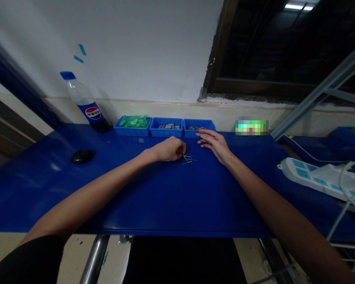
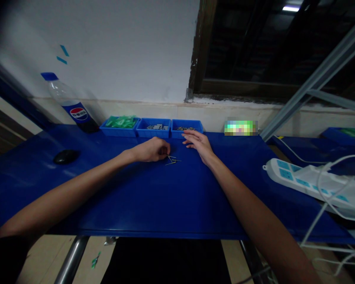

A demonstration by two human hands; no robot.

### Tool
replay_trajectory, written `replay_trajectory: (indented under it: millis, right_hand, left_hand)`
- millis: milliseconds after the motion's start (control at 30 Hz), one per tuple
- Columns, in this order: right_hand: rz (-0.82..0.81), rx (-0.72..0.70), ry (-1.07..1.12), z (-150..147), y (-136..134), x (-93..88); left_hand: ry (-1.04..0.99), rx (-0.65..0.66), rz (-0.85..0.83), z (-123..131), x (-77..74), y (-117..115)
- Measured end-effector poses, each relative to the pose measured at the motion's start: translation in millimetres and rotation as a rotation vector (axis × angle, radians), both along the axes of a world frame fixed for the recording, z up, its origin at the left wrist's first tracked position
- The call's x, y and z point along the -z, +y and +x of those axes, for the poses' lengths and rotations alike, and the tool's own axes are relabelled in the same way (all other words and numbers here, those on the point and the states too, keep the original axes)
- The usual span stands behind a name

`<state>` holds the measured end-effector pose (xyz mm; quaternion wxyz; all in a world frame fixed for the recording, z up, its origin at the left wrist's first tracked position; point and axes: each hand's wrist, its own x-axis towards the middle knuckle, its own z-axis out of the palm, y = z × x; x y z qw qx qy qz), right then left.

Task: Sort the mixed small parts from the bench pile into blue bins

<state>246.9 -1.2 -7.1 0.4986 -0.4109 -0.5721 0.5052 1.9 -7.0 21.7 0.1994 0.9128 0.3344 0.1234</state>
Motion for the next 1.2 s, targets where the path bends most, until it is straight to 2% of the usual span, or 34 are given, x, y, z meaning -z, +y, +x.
replay_trajectory:
  millis: [200, 500, 700, 900, 1033, 1200]
  right_hand:
    - [-0.01, 0.0, 0.007, 0.8, 1.7, 2.0]
    - [-0.01, -0.01, -0.033, -0.9, 0.0, 1.2]
    - [0.032, -0.027, -0.12, -2.0, -0.5, 3.2]
    - [0.061, -0.122, -0.134, -4.9, -4.5, 2.3]
    - [0.046, -0.155, -0.144, -6.9, -6.9, 1.0]
    - [0.016, -0.191, -0.165, -8.2, -7.4, 0.8]
  left_hand:
    - [-0.061, -0.068, 0.0, 1.9, 10.7, 3.4]
    - [-0.064, -0.088, 0.082, 3.1, 13.2, 5.1]
    - [-0.264, -0.083, 0.085, 5.9, 9.8, 3.9]
    - [-0.414, -0.078, 0.036, 9.2, 8.5, 1.0]
    - [-0.465, -0.077, -0.007, 10.5, 8.8, 0.6]
    - [-0.496, -0.047, 0.025, 11.6, 9.7, 1.0]
